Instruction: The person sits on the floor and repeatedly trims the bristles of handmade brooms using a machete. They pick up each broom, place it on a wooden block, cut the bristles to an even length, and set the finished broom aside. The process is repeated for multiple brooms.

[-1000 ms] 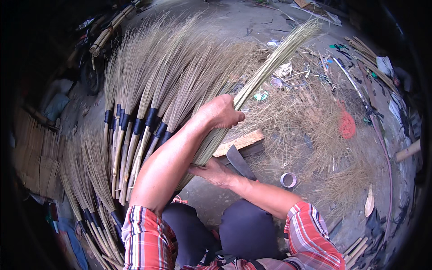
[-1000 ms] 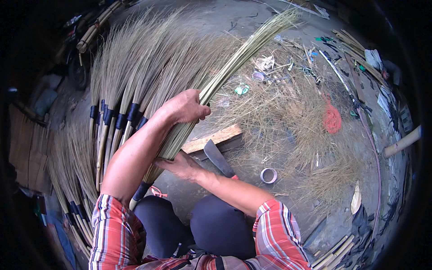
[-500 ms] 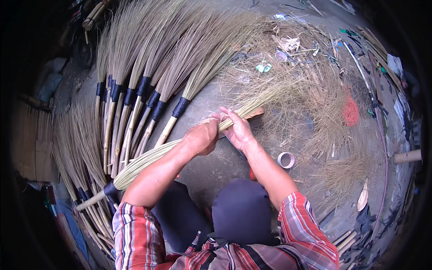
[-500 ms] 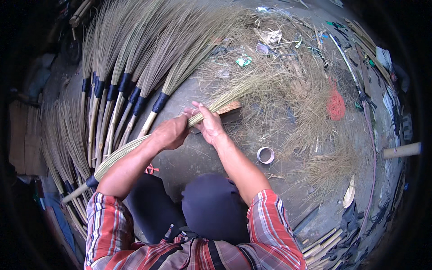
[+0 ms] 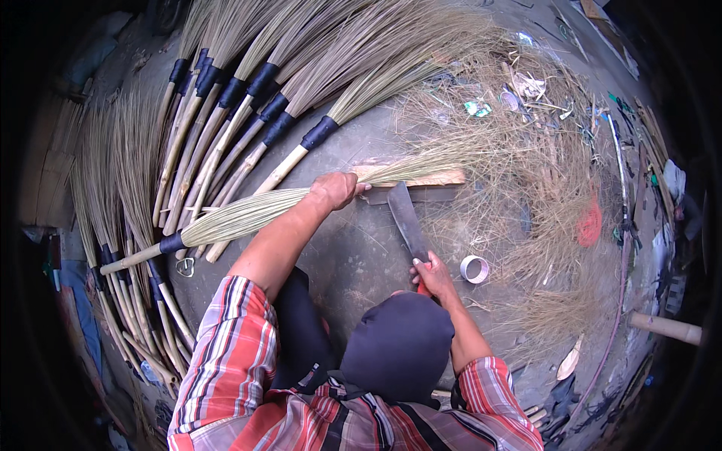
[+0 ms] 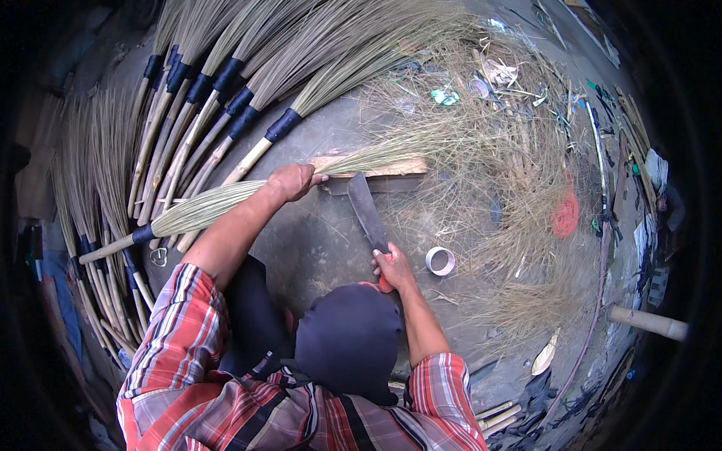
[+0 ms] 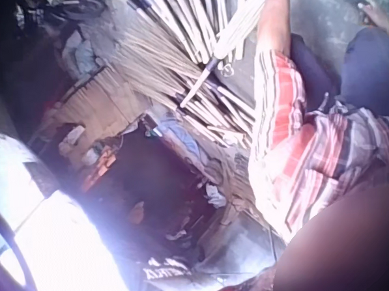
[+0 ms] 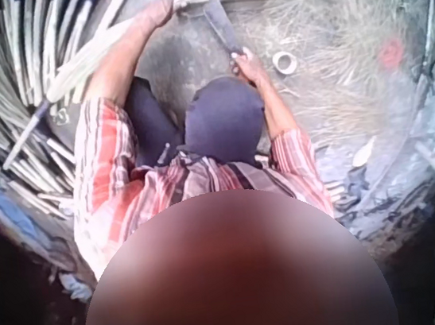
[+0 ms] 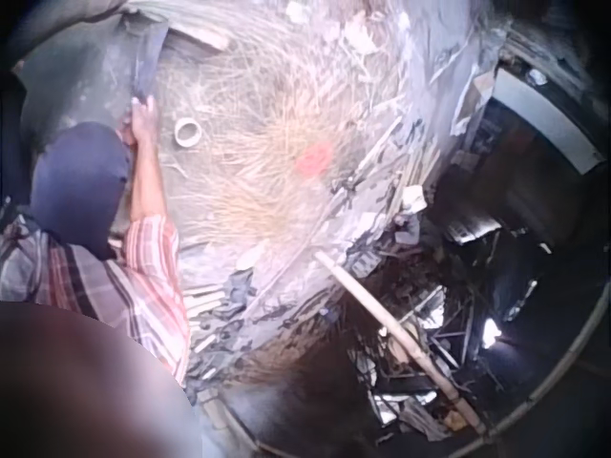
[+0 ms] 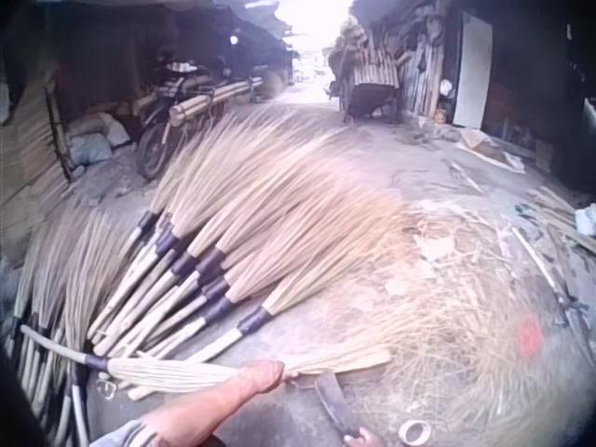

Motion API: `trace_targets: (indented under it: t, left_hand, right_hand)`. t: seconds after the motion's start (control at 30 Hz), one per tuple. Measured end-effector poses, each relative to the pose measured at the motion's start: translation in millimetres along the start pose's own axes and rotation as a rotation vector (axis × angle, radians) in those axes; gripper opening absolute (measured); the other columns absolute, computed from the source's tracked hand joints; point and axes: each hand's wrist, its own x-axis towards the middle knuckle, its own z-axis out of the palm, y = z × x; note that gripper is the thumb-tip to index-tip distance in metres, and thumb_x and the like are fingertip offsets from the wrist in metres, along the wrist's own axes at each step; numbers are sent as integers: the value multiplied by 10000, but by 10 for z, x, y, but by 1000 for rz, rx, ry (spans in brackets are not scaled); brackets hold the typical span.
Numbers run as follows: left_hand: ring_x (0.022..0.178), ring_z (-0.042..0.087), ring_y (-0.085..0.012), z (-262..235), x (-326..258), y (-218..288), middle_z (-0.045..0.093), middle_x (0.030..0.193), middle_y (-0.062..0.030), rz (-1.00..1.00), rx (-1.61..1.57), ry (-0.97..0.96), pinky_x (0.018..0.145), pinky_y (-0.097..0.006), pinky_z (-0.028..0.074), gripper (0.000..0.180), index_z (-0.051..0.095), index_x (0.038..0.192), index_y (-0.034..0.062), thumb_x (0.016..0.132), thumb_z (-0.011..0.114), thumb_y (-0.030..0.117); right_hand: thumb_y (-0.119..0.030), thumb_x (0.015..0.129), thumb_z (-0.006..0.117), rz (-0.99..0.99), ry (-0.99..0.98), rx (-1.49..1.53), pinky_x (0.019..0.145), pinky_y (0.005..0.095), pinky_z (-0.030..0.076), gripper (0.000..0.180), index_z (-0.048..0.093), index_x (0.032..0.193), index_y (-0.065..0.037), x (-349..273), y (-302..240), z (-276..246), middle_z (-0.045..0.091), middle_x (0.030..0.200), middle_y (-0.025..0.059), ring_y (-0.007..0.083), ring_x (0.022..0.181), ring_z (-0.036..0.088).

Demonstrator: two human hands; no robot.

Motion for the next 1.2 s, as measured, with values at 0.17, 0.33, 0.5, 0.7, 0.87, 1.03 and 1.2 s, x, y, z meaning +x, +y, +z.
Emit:
trace_targets:
  t: [0.17, 0.33, 0.5, 0.7, 0.87, 1.03, 1.2]
  left_hand:
    - [990, 732, -409, 54, 40, 8, 753, 1011, -229, -8, 59, 69, 857, -508, 569, 647, 721, 1092, 33, 1047, 441, 615]
    - [961, 747, -382, 134, 84, 25, 759, 985, -217, -28, 83, 86, 826, -488, 584, 638, 732, 1067, 49, 1045, 440, 616]
    - [967, 749, -376, 179, 85, -15, 761, 986, -211, 2, 92, 114, 827, -490, 585, 632, 727, 1078, 49, 1038, 455, 618]
    - [955, 745, -396, 241, 73, -15, 762, 985, -208, -14, 60, 157, 818, -500, 587, 608, 701, 1071, 50, 1032, 474, 612]
    - [921, 747, -403, 242, 85, -15, 761, 972, -206, -32, 33, 149, 793, -508, 586, 591, 683, 1095, 55, 1031, 480, 607]
    - [914, 746, -404, 270, 64, -10, 759, 967, -203, -8, 71, 145, 774, -509, 584, 583, 668, 1117, 55, 1041, 462, 595]
    - [884, 749, -401, 317, 85, -18, 750, 927, -213, 16, 69, 224, 740, -505, 586, 552, 642, 1059, 42, 1050, 463, 563]
  right_hand:
    - [-226, 1059, 598, -36, 191, 88, 544, 230, 463, 184, 609, 1113, -50, -619, -675, -16, 634, 761, 14, 76, 607, 606]
    - [-203, 1091, 527, -780, 561, 233, 585, 278, 518, 187, 570, 1162, -35, -391, -1212, 115, 612, 736, 8, 99, 625, 617]
    - [-208, 1088, 498, -388, 429, -153, 612, 392, 527, 184, 552, 1087, -32, 85, -1062, 350, 615, 716, 97, 201, 666, 664]
    - [-261, 1052, 569, -186, 204, -318, 603, 409, 500, 207, 554, 1035, -56, 89, -1118, 159, 632, 712, 156, 265, 616, 647]
    - [-301, 1070, 548, -703, 408, 379, 642, 465, 532, 272, 520, 1120, -35, 69, -1211, 222, 620, 683, 203, 366, 645, 663]
    - [-275, 1068, 497, -289, 179, -618, 675, 547, 511, 263, 552, 1109, -21, 131, -1266, 202, 664, 766, 255, 460, 754, 672]
    - [-294, 1069, 519, -366, 319, -235, 621, 498, 506, 272, 564, 1049, -26, 101, -1416, 126, 657, 736, 209, 410, 661, 666]
